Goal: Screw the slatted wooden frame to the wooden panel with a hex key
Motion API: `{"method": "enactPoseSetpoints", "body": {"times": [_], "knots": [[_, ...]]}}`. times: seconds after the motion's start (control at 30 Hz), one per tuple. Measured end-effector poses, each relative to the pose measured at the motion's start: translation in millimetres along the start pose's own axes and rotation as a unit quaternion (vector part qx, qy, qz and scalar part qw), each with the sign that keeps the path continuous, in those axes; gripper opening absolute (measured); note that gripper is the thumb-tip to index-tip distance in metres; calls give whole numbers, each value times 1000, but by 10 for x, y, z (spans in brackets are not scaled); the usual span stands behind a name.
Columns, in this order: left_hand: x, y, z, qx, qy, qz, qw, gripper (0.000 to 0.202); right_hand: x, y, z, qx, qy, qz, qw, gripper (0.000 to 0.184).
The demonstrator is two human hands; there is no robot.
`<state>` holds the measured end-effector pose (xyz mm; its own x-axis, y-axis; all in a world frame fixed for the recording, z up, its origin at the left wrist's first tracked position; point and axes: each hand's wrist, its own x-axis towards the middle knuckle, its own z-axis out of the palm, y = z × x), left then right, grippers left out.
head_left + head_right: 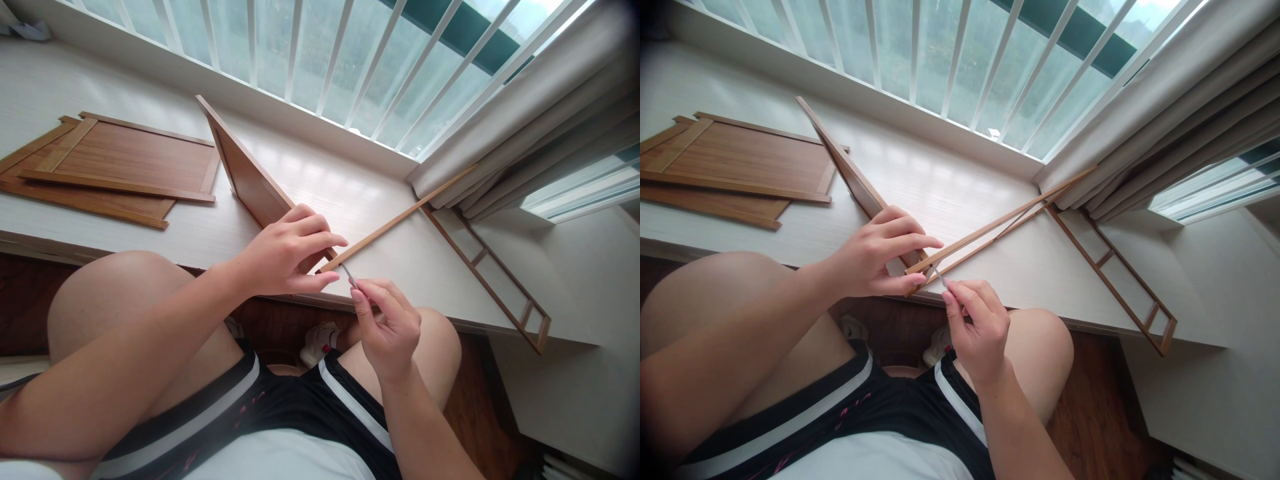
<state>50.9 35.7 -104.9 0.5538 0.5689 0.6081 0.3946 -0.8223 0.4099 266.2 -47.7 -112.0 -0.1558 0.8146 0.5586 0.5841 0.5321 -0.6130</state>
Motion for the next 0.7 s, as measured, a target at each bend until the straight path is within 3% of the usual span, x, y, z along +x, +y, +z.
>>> {"method": "enactPoseSetpoints", "body": {"times": [0.6, 0.7], "knots": [[0, 0, 2, 0, 1, 4, 1000, 42, 68, -33, -53, -29, -8, -39, 999, 22], [1, 0, 2, 0, 3, 5, 1000, 42, 58, -57, -57, -20, -33, 5, 999, 13]]}}
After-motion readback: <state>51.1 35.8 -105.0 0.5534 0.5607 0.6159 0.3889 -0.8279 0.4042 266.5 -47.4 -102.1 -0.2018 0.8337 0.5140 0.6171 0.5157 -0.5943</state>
